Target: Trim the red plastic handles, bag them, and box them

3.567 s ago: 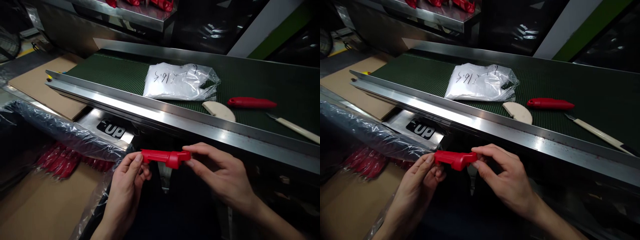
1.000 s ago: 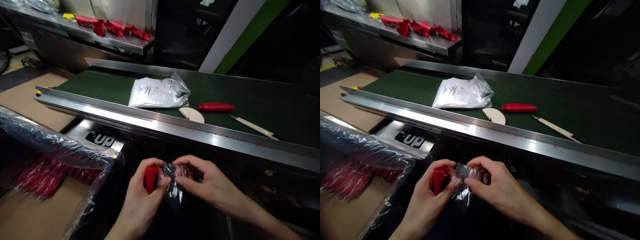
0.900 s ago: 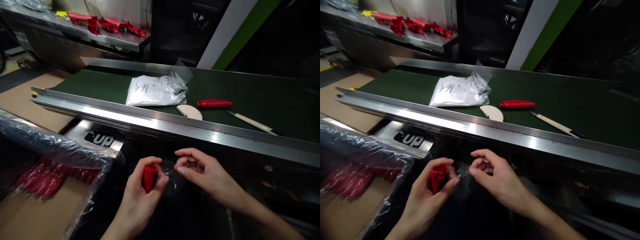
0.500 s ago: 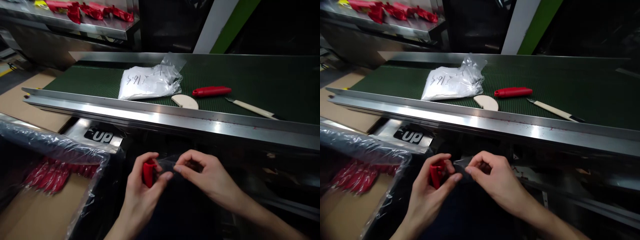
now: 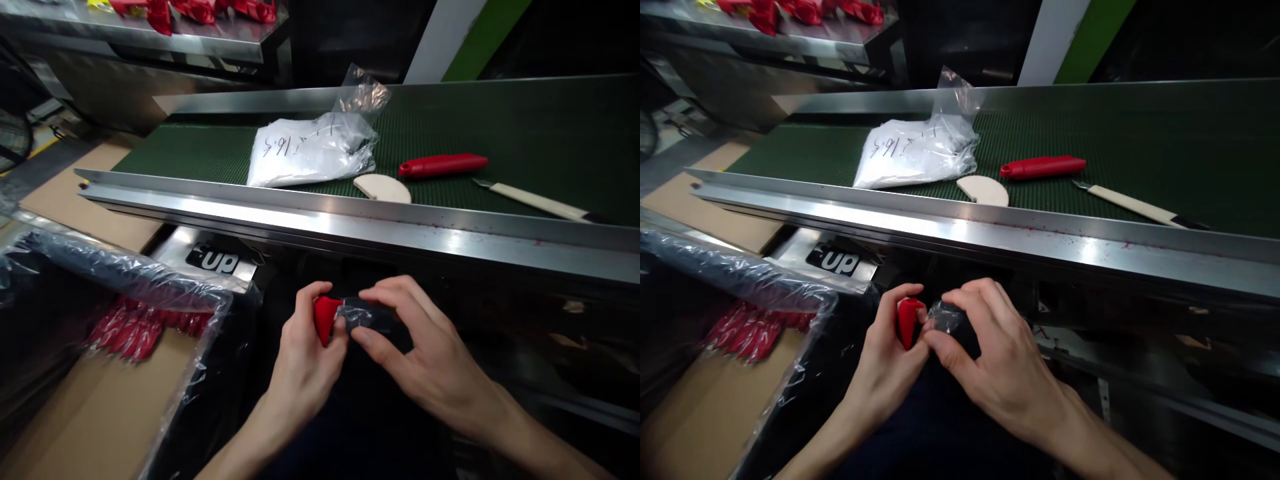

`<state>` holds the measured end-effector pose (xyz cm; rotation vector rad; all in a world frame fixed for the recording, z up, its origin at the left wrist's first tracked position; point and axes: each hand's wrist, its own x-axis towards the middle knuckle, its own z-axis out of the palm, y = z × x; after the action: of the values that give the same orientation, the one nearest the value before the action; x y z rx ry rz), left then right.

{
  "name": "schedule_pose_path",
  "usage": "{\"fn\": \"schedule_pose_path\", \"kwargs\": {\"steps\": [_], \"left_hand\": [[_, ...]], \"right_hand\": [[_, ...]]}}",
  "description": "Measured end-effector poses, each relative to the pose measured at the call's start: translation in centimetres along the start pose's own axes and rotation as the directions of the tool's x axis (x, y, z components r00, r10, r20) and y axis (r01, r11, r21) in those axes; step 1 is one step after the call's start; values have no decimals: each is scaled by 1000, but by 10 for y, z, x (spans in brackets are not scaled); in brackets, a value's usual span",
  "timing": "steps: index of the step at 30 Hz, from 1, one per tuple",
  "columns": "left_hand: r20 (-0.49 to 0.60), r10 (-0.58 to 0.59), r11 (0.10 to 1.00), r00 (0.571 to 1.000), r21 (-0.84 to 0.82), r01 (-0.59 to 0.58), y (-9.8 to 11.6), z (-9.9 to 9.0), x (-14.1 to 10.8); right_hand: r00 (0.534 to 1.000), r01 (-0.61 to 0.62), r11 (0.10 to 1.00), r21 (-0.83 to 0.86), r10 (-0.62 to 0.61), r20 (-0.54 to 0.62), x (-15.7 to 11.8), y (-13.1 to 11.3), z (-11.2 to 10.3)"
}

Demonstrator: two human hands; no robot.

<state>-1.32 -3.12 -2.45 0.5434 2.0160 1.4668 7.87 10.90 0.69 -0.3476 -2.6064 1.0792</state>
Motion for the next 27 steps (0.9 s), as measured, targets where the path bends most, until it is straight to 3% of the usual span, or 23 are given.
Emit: {"fn": "schedule_pose_path", "kwargs": {"steps": [3,5,6,8,10,12,15,18,27], "left_hand": [[68,116,981,991,148,-125,0,1,-1],[70,131,978,989,151,-140,-3,1,1],[48,109,987,993,115,-114,-6,1,4],[-18,35,999,999,14,-35,-13,0,13],[-65,-40,996,997,-78,35,-21,-4,23],[-82,-85,989,993,-128,74,-28,-8,31],[-60,-137,974,989,-189,124,-27,-10,34],[-18,-145,964,989,-230,137,-20,-8,30],[-50,9,972,999,-234,-21,-28,-8,22]], "right_hand": [[989,31,998,59,-39,146,9,-7,-5],[978,34,984,175,-69,199,12,-9,-9],[986,27,976,214,-62,157,12,-9,-11],[999,3,981,193,6,-42,7,-7,-17],[970,-20,997,69,36,-242,-4,-3,-24],[952,10,997,-73,-32,-304,-17,1,-31],[950,173,961,-217,-221,-222,-34,6,-34],[924,320,914,-249,-359,-130,-39,9,-28],[867,498,830,-252,-466,178,-28,27,-16]]}}
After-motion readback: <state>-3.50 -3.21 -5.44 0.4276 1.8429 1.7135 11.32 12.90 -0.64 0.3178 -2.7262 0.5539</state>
